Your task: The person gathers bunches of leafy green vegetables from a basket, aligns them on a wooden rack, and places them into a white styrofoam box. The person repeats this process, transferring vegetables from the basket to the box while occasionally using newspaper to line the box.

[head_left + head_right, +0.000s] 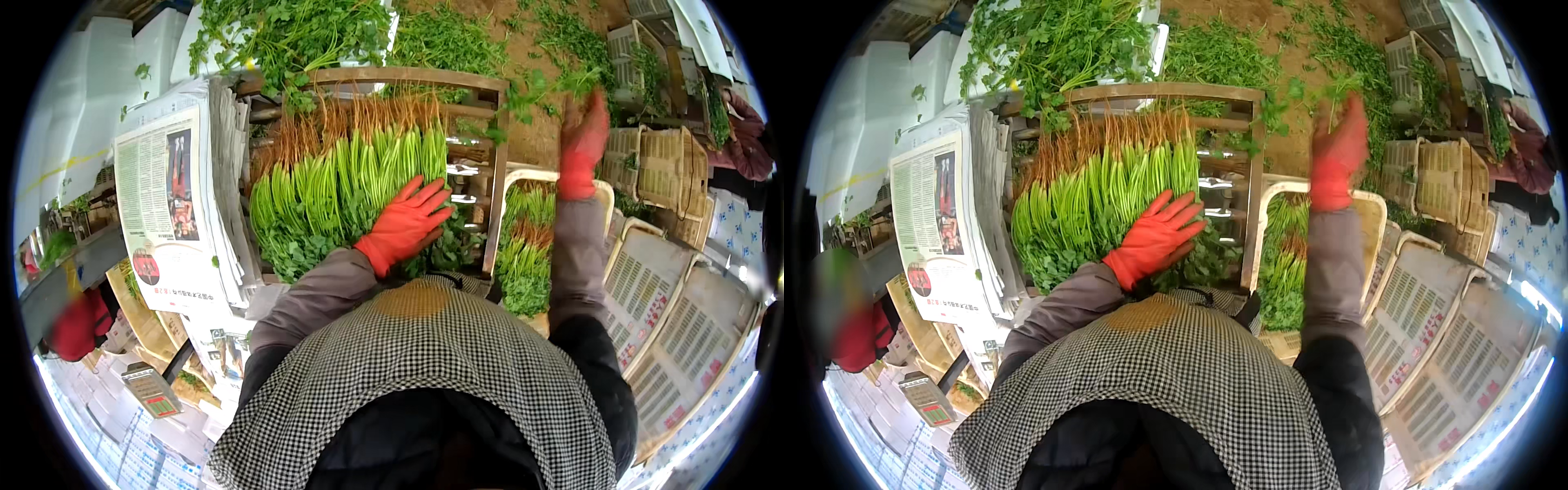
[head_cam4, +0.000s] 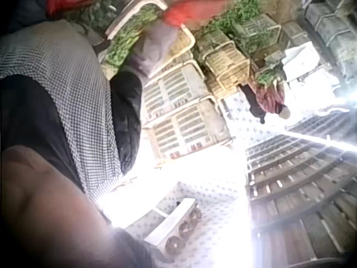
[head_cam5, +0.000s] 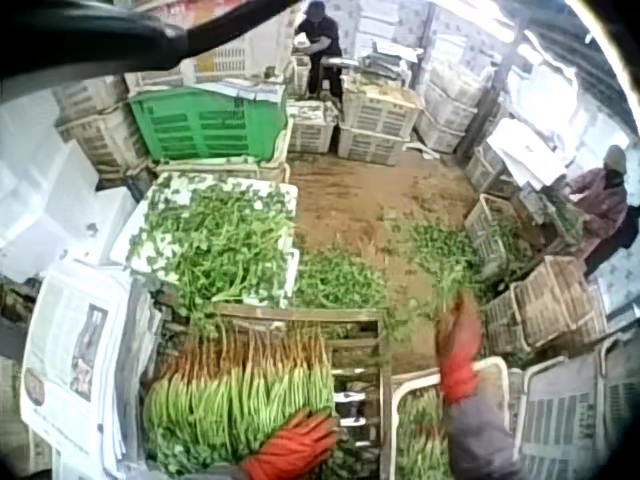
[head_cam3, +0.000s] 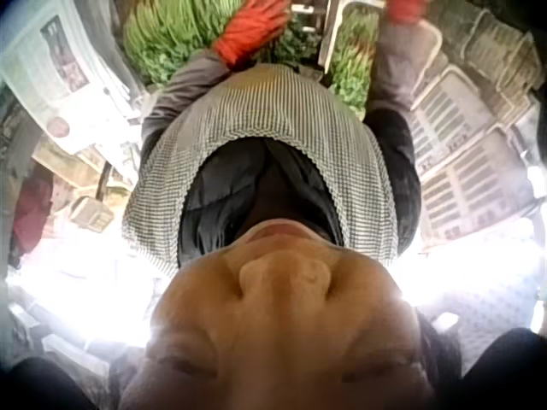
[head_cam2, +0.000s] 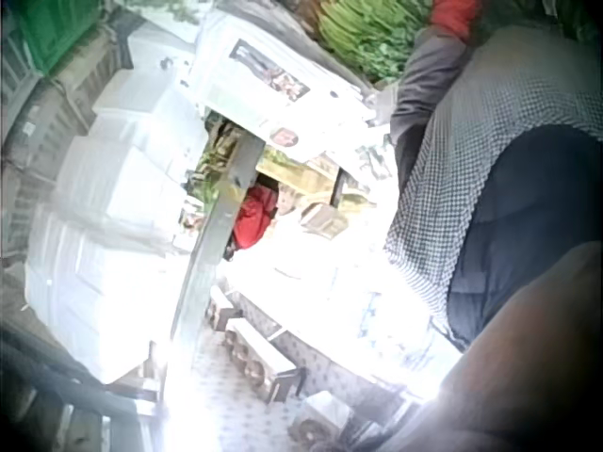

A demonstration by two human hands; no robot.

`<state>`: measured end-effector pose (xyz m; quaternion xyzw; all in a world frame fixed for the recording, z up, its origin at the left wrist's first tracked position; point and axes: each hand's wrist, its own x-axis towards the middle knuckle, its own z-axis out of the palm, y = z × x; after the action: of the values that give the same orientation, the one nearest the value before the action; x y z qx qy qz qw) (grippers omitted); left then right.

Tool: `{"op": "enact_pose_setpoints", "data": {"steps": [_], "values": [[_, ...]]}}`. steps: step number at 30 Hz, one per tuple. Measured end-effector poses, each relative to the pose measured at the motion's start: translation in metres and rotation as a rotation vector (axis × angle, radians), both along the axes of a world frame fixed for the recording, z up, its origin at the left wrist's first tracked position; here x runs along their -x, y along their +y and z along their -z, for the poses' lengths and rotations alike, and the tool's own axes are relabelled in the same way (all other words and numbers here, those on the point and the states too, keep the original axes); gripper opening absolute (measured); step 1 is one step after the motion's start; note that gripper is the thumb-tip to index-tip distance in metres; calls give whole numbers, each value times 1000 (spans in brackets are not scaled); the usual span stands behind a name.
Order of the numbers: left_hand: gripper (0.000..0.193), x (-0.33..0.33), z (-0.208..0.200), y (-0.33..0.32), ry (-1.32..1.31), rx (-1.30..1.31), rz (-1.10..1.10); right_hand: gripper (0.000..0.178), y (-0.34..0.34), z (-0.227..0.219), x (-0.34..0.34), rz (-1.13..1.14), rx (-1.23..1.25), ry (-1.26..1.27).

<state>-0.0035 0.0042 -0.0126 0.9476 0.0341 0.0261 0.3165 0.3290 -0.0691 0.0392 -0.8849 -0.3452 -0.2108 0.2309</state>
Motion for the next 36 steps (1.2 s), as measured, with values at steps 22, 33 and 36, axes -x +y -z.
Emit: {"op": "enact_pose_setpoints", "data": {"steps": [22,33,36], "values": [[47,-26,29,6,-99,-81,-129,31,0,-16,46,-387,-776,1446],[52,-20,21,7,-90,-105,-170,28,59,62,97,-418,174,1233],[59,-19,20,3,-53,-122,-179,23,71,45,91,-365,-143,1313]]}}
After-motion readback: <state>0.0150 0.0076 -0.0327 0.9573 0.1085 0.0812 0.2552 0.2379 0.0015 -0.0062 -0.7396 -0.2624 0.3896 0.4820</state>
